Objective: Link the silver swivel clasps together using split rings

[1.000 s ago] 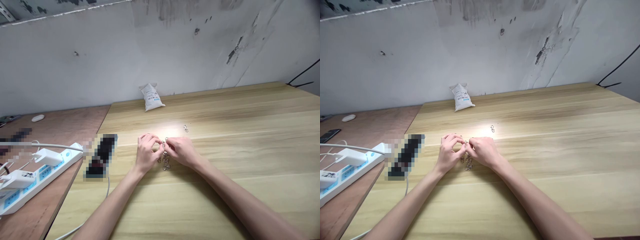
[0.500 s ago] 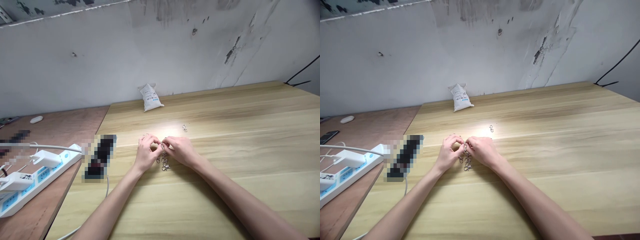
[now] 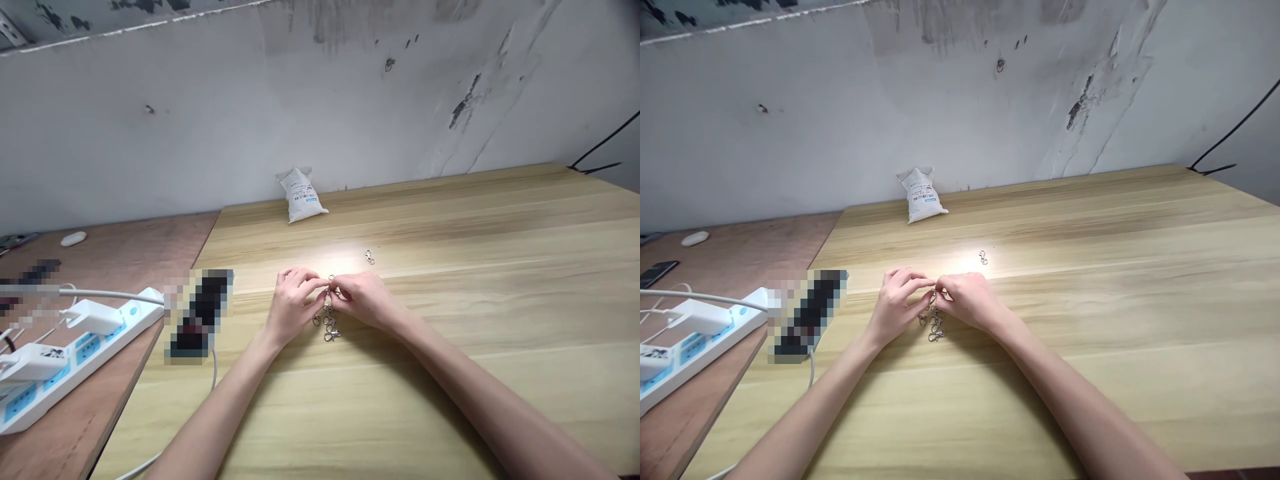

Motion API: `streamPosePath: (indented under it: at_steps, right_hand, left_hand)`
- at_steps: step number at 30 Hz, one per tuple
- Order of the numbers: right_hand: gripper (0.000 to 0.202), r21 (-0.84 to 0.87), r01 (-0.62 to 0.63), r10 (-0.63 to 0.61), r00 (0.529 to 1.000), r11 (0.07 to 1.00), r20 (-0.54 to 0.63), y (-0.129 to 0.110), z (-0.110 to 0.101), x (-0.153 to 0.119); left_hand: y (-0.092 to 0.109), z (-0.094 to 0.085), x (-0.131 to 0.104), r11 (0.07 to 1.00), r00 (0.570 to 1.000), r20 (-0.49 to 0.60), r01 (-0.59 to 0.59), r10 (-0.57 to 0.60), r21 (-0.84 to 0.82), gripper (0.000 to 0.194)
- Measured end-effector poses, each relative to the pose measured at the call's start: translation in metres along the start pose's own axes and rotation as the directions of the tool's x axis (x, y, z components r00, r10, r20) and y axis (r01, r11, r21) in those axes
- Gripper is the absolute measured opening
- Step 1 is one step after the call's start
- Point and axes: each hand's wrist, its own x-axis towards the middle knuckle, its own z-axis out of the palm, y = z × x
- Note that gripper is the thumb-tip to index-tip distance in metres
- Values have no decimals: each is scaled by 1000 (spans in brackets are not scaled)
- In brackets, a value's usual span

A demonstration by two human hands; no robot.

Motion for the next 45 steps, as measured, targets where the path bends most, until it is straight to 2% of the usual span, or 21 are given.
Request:
streamPosePath:
  at_steps: [4, 8, 14, 17, 21, 24, 26, 28, 30, 32, 35, 45]
  right_hand:
    - [11, 140, -55, 55, 998, 989, 7, 2, -2, 0]
    - [15, 339, -110, 93, 994, 934, 65, 7, -5, 1]
    - [30, 702, -247, 88, 963, 668, 255, 5, -15, 2]
    - [28, 778, -270, 60, 956, 567, 288, 5, -19, 3]
    - [27, 813, -315, 37, 939, 490, 342, 7, -22, 4]
    - [28, 822, -351, 19, 923, 448, 384, 10, -23, 4]
    - [28, 831, -368, 14, 917, 416, 399, 13, -24, 3]
    - [27, 836, -389, 6, 908, 386, 420, 16, -24, 3]
    - [27, 828, -416, 0, 894, 377, 449, 18, -24, 3]
    - [28, 807, -437, 0, 880, 397, 476, 20, -25, 2]
    - [29, 782, -443, -4, 869, 438, 494, 21, -25, 2]
    - [28, 785, -402, 5, 891, 471, 453, 14, -27, 3]
  left_hand:
    - [-3, -2, 1, 998, 999, -2, -53, 53, 21, 7]
    - [-5, -5, 2, 998, 999, 29, -16, 17, -54, 5]
    - [-4, -4, 1, 942, 983, 163, 136, -89, -307, 7]
    - [-3, -2, 1, 856, 966, 225, 223, -129, -467, 9]
    - [-5, 0, -1, 663, 930, 323, 353, -173, -660, 12]
    - [-7, 1, -2, 529, 904, 386, 423, -185, -736, 14]
    - [-8, 0, -2, 482, 896, 409, 439, -173, -758, 13]
    - [-8, -1, -1, 509, 900, 409, 426, -152, -748, 11]
    - [-6, -2, 1, 593, 915, 378, 385, -142, -707, 10]
    - [-5, -3, 2, 674, 930, 340, 340, -138, -656, 9]
    - [-4, -2, 3, 735, 946, 302, 288, -119, -613, 8]
    - [-1, 1, 1, 910, 974, 215, 157, -77, -385, 10]
